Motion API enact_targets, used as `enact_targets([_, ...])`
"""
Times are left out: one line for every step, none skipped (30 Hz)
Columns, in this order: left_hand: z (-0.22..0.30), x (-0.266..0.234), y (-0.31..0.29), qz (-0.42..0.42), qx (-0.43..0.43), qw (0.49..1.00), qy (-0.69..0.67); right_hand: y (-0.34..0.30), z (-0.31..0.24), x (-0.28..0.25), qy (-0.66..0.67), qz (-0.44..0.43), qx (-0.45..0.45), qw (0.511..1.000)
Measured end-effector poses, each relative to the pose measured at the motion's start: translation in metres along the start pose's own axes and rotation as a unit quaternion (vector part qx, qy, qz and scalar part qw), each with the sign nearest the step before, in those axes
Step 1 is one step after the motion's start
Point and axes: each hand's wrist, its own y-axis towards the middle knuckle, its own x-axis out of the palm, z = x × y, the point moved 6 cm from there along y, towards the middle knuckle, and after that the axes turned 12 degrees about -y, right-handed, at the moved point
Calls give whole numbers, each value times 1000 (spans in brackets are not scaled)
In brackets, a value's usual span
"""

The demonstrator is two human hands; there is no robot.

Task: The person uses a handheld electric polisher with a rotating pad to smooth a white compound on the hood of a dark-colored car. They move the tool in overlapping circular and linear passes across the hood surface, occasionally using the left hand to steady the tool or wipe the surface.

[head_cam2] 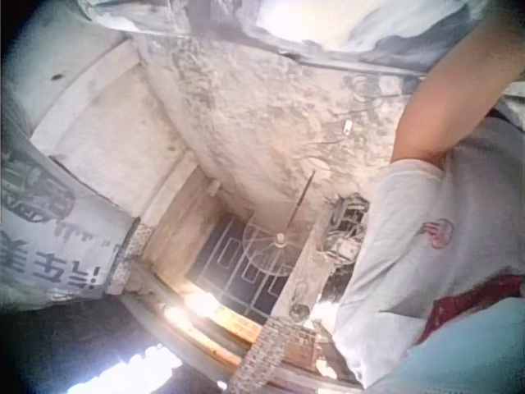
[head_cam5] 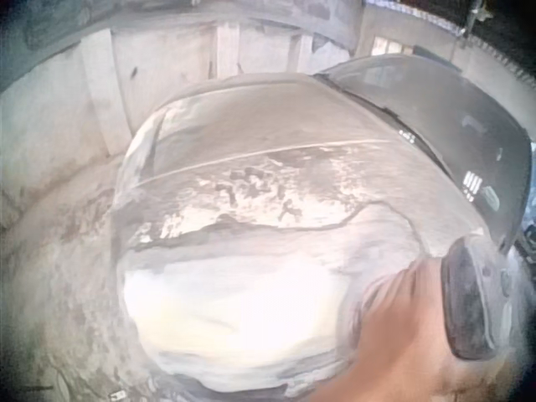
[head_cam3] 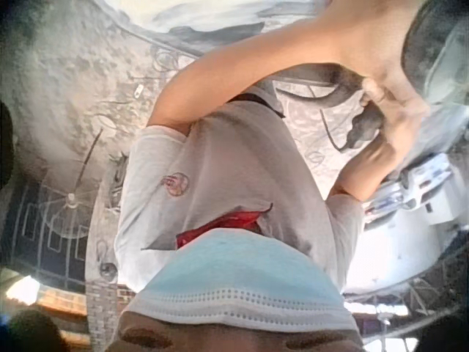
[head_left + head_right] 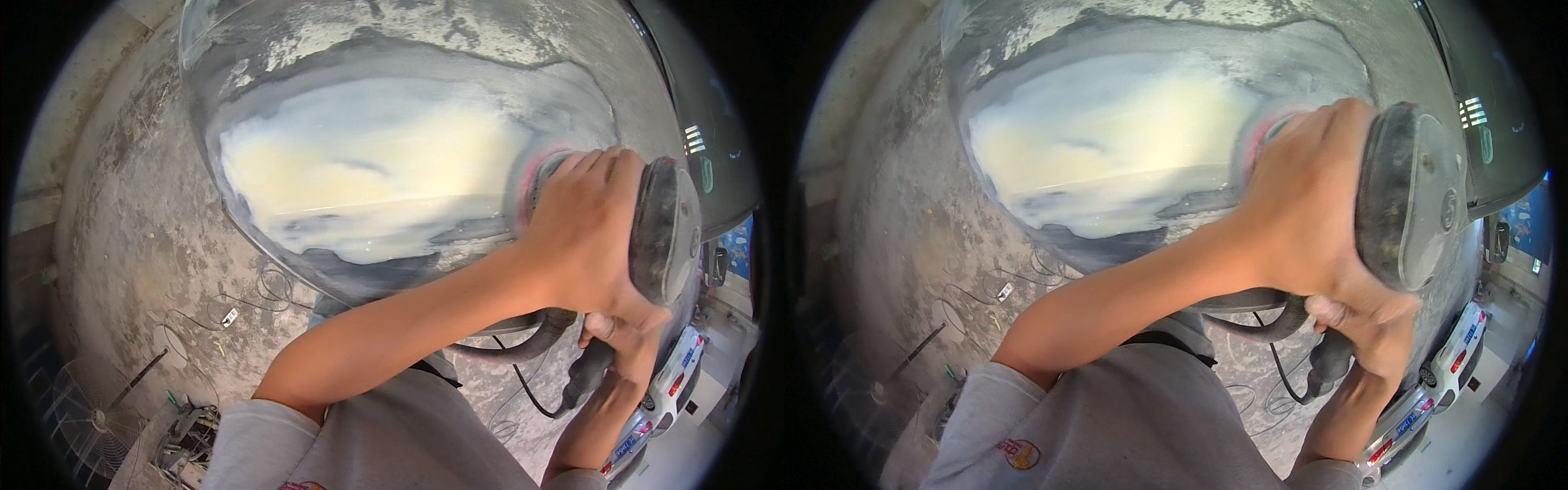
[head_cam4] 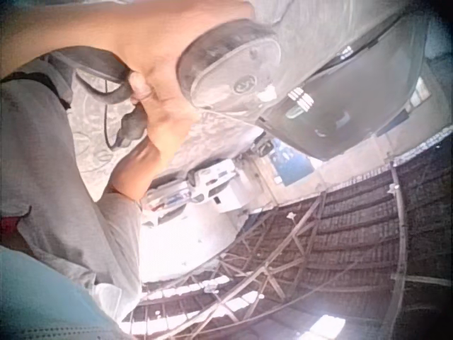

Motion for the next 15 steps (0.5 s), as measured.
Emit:
enact_targets([2, -11, -4, -6, -13, 1000, 1, -3, -3, 11, -10, -12, 7, 1000])
enact_targets([8, -24, -7, 3, 5, 1000, 1, -7, -9, 26, -16, -24, -3, 1000])
enact_targets([12, -40, -13, -3, 2, 1000, -3, -10, -12, 38, -46, -24, 25, 998])
enact_targets([16, -59, -19, -10, -7, 1000, -13, -15, -23, 56, 6, -35, -6, 999])
enact_targets([20, -79, -24, -4, -14, 999, -31, -20, -28, 73, 39, -35, 17, 999])
enact_targets([24, -100, -28, -4, -27, 999, -22, -25, -38, 92, 68, -34, 4, 997])
enact_targets([29, -120, -35, 0, -43, 999, -15, -28, -55, 109, 68, -55, -55, 995])
enact_targets([37, -141, -42, 12, -45, 999, -3, -30, -65, 127, 55, -79, -51, 994])
enact_targets([40, -166, -51, 15, -63, 998, 5, -28, -78, 144, 29, -110, -76, 991])
enact_targets([41, -184, -58, -3, -91, 995, -29, -28, -91, 162, 3, -139, -104, 985])
enact_targets([45, -210, -66, 29, -89, 996, 0, -24, -107, 182, -17, -152, -181, 972])
enact_targets([46, -234, -75, 38, -105, 994, -2, -27, -123, 200, -29, -167, -233, 958])
enact_targets([46, -255, -85, 47, -121, 991, -6, -26, -131, 217, -34, -171, -216, 961])
enact_targets([46, -275, -95, 59, -133, 989, -6, -30, -138, 229, -30, -177, -174, 968])
enact_targets([47, -295, -106, 70, -146, 987, -7, -31, -144, 245, -39, -189, -145, 970])
